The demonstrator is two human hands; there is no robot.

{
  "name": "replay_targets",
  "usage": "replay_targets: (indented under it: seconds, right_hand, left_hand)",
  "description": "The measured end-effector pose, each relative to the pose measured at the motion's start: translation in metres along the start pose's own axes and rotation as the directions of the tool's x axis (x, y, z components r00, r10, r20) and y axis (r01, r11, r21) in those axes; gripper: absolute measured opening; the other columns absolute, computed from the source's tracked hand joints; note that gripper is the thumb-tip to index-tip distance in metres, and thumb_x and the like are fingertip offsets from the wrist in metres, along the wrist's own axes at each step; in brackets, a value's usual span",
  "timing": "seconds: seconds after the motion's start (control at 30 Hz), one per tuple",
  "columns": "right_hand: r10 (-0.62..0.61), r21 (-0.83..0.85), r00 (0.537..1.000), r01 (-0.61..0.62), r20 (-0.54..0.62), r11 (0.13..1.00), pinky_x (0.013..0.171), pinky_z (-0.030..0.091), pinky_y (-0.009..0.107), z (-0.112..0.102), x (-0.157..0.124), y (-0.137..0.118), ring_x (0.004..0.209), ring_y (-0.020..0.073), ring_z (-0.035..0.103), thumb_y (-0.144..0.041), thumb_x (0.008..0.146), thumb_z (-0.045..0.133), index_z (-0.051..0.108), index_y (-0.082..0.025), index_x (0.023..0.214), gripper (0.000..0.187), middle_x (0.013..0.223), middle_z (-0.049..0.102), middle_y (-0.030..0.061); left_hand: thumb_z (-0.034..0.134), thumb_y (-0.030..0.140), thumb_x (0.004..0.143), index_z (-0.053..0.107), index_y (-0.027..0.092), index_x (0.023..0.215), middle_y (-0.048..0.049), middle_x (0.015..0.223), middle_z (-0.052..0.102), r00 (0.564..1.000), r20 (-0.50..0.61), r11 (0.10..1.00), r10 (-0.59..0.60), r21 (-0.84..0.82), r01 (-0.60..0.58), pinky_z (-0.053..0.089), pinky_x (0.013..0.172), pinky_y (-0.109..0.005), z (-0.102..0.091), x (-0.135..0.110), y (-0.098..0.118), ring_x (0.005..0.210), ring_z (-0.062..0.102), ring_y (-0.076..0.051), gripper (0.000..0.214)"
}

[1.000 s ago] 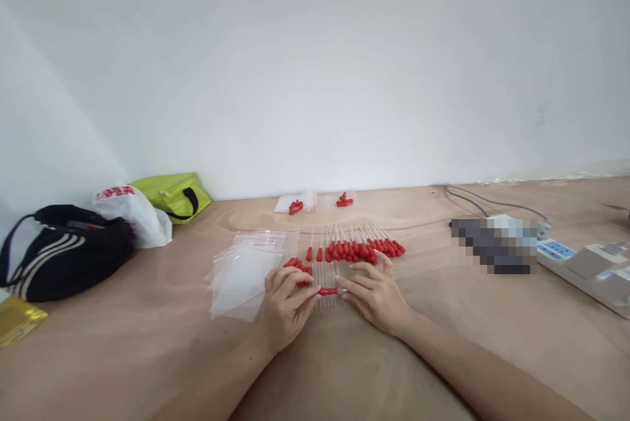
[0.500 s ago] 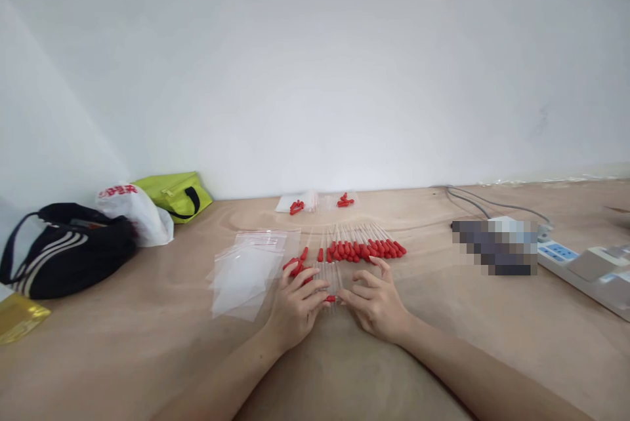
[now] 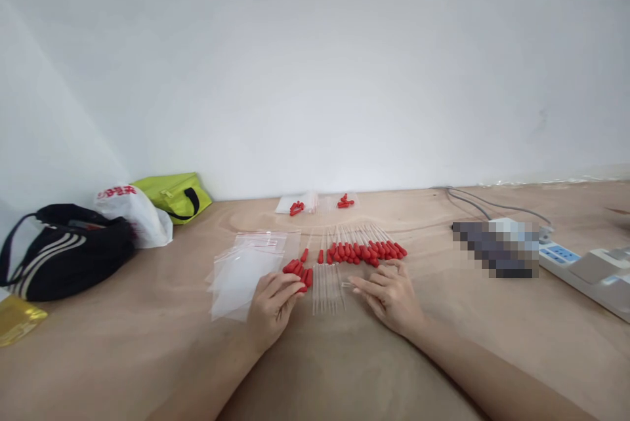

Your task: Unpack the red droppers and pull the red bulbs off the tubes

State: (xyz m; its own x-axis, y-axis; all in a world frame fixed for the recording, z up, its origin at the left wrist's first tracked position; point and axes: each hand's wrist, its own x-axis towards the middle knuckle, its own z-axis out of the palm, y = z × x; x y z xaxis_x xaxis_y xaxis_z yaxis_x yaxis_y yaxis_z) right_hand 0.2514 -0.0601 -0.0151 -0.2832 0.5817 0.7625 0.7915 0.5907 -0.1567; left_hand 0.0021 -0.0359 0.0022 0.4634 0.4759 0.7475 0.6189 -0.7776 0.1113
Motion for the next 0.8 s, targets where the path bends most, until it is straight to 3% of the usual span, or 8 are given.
replay_targets:
  seconds: [0.07, 0.2, 0.33, 0.5, 0.67, 0.8]
  right_hand:
    - [0.020, -0.013, 1.000, -0.019, 0.017, 1.000, 0.074, 0.026, 0.031, 0.005, 0.001, -0.003, 0.058, 0.0109, 0.043, -0.026, 0.084, 0.046, 0.063, -0.027, 0.096, 0.021, 0.054, 0.054, -0.0030]
    - [0.049, -0.005, 0.996, -0.048, 0.080, 0.999, 0.068, 0.024, 0.030, 0.013, 0.006, -0.013, 0.065, 0.0126, 0.045, -0.014, 0.081, 0.040, 0.058, -0.020, 0.105, 0.031, 0.064, 0.057, 0.0003]
    - [0.100, 0.029, 0.995, -0.100, 0.002, 0.995, 0.067, 0.023, 0.030, 0.018, 0.009, -0.015, 0.061, 0.0111, 0.046, -0.016, 0.080, 0.042, 0.062, -0.019, 0.087, 0.021, 0.063, 0.059, -0.0007]
    - [0.104, 0.003, 0.993, -0.104, -0.047, 0.995, 0.069, 0.023, 0.030, 0.025, 0.011, -0.015, 0.061, 0.0103, 0.047, -0.017, 0.079, 0.045, 0.062, -0.019, 0.076, 0.017, 0.059, 0.058, -0.0017]
    - [0.028, 0.002, 0.999, -0.028, 0.026, 1.000, 0.071, 0.023, 0.032, 0.027, 0.014, -0.017, 0.064, 0.0117, 0.045, -0.027, 0.079, 0.049, 0.062, -0.022, 0.081, 0.015, 0.059, 0.057, -0.0020]
    - [-0.007, 0.002, 0.995, 0.007, 0.103, 1.000, 0.071, 0.023, 0.033, 0.022, 0.016, -0.019, 0.070, 0.0139, 0.046, -0.045, 0.074, 0.053, 0.063, -0.022, 0.084, 0.028, 0.066, 0.058, 0.0001]
  left_hand:
    - [0.045, 0.020, 0.085, 0.060, 0.020, 0.096, -0.0046, 0.084, 0.056, 0.992, -0.074, 0.995, -0.102, -0.022, 0.100, 0.046, 0.064, -0.025, 0.002, 0.002, -0.002, 0.076, 0.055, -0.014, 0.019]
    - [0.040, 0.023, 0.085, 0.059, 0.016, 0.100, -0.0054, 0.083, 0.051, 0.949, -0.135, 0.958, -0.283, -0.001, 0.286, 0.048, 0.066, -0.027, 0.008, 0.009, -0.009, 0.077, 0.054, -0.015, 0.025]
    - [0.042, 0.030, 0.082, 0.057, 0.014, 0.099, -0.0044, 0.079, 0.053, 0.900, -0.113, 0.906, -0.422, -0.030, 0.421, 0.049, 0.062, -0.027, 0.012, 0.011, -0.023, 0.067, 0.054, -0.014, 0.027]
    - [0.048, 0.040, 0.075, 0.057, 0.015, 0.088, -0.0030, 0.071, 0.058, 0.788, -0.036, 0.787, -0.614, -0.097, 0.609, 0.049, 0.057, -0.027, 0.016, 0.011, -0.034, 0.059, 0.055, -0.014, 0.030]
    - [0.044, 0.045, 0.076, 0.058, 0.016, 0.085, -0.0047, 0.078, 0.064, 0.716, 0.098, 0.698, -0.692, -0.165, 0.697, 0.050, 0.065, -0.029, 0.015, 0.012, -0.035, 0.068, 0.060, -0.017, 0.033]
    - [0.038, 0.044, 0.080, 0.058, 0.018, 0.085, -0.0051, 0.084, 0.065, 0.724, 0.100, 0.711, -0.683, -0.138, 0.690, 0.049, 0.068, -0.030, 0.012, 0.011, -0.035, 0.075, 0.060, -0.018, 0.034]
